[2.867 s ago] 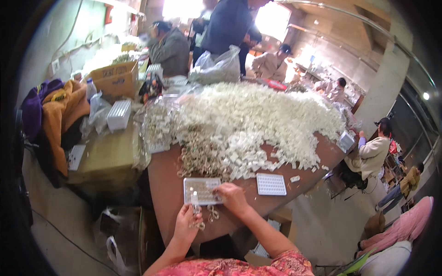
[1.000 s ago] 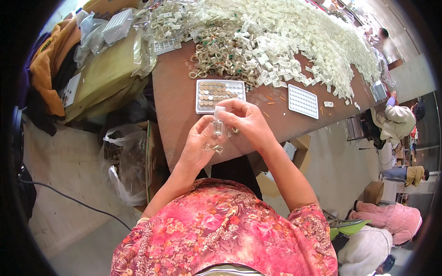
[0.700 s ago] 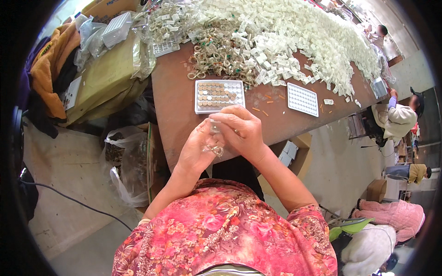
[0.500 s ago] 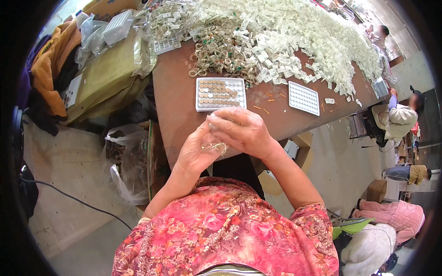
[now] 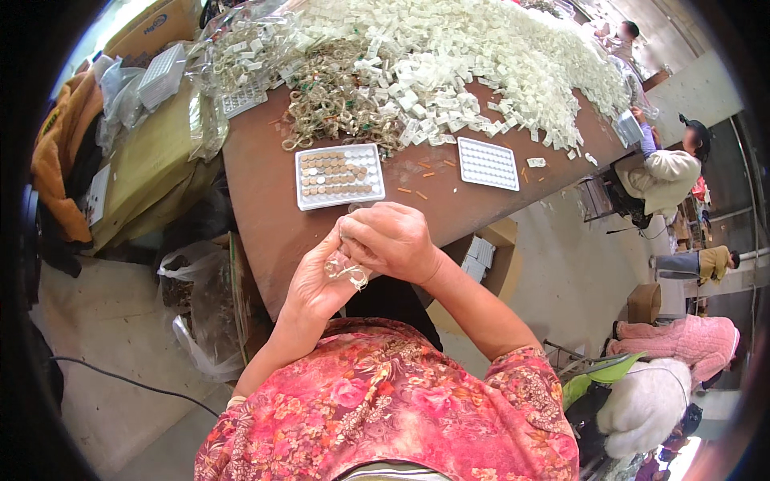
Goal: The person repeatedly picks small white plastic housings and thin wires from a large pile on the table, inserts the wires into the housings, and places the assembled units into a white tray. The person works continuously at a shared table with other workers in a workshop setting.
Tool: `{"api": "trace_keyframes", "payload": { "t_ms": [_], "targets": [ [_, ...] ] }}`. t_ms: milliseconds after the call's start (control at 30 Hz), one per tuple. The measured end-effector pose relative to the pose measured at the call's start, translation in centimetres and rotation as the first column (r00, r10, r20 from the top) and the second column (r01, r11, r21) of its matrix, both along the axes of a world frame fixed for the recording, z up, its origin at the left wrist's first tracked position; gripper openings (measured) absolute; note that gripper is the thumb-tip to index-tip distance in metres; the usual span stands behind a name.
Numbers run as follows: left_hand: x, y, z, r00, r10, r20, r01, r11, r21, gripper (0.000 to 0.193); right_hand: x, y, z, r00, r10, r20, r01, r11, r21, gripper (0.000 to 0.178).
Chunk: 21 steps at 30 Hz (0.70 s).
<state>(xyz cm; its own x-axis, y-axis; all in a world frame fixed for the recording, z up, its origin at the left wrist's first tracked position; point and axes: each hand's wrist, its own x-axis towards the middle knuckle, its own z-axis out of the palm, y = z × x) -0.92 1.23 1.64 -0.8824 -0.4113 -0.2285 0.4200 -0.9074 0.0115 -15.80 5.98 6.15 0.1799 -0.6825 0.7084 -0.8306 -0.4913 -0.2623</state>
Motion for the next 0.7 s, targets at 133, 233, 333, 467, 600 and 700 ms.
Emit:
{"api": "trace_keyframes", "payload": {
  "t_ms": [133, 233, 333, 467, 600, 700],
  "targets": [
    [-0.6, -0.9, -1.1, 0.978, 0.182, 0.101, -0.149, 0.952, -0.267, 0.021, -2.1, 1.2, -0.2, 0.969, -0.235, 0.068, 0.222, 0.962, 0.161, 0.025],
    [-0.7, -1.8, -1.9, 0.95, 0.305, 0.063, -0.267, 0.901, -0.341, 0.019, -6.7, 0.4, -0.3, 0.812, -0.577, 0.091, 0.515, 0.78, 0.355, 0.017],
    [-0.2, -1.8, -2.3, 0.946, 0.324, -0.009, -0.305, 0.879, -0.367, 0.016, -10.3, -0.9, -1.2, 0.829, -0.56, -0.012, 0.516, 0.756, 0.403, 0.01],
    [0.1, -1.7, -2.4, 0.944, 0.328, 0.021, -0.298, 0.881, -0.367, 0.022, -12.6, -2.2, -2.5, 0.836, -0.464, -0.292, 0.544, 0.769, 0.335, 0.01],
    [0.0, -1.9, -2.4, 0.939, 0.343, 0.036, -0.312, 0.89, -0.333, 0.024, -13.4, -2.8, -2.9, 0.804, -0.339, -0.488, 0.524, 0.793, 0.312, 0.011],
    [0.2, -2.0, -2.3, 0.927, 0.374, 0.0, -0.353, 0.874, -0.333, 0.02, -14.1, -2.9, -2.9, 0.798, -0.243, -0.551, 0.469, 0.825, 0.315, 0.01]
  ]
}}
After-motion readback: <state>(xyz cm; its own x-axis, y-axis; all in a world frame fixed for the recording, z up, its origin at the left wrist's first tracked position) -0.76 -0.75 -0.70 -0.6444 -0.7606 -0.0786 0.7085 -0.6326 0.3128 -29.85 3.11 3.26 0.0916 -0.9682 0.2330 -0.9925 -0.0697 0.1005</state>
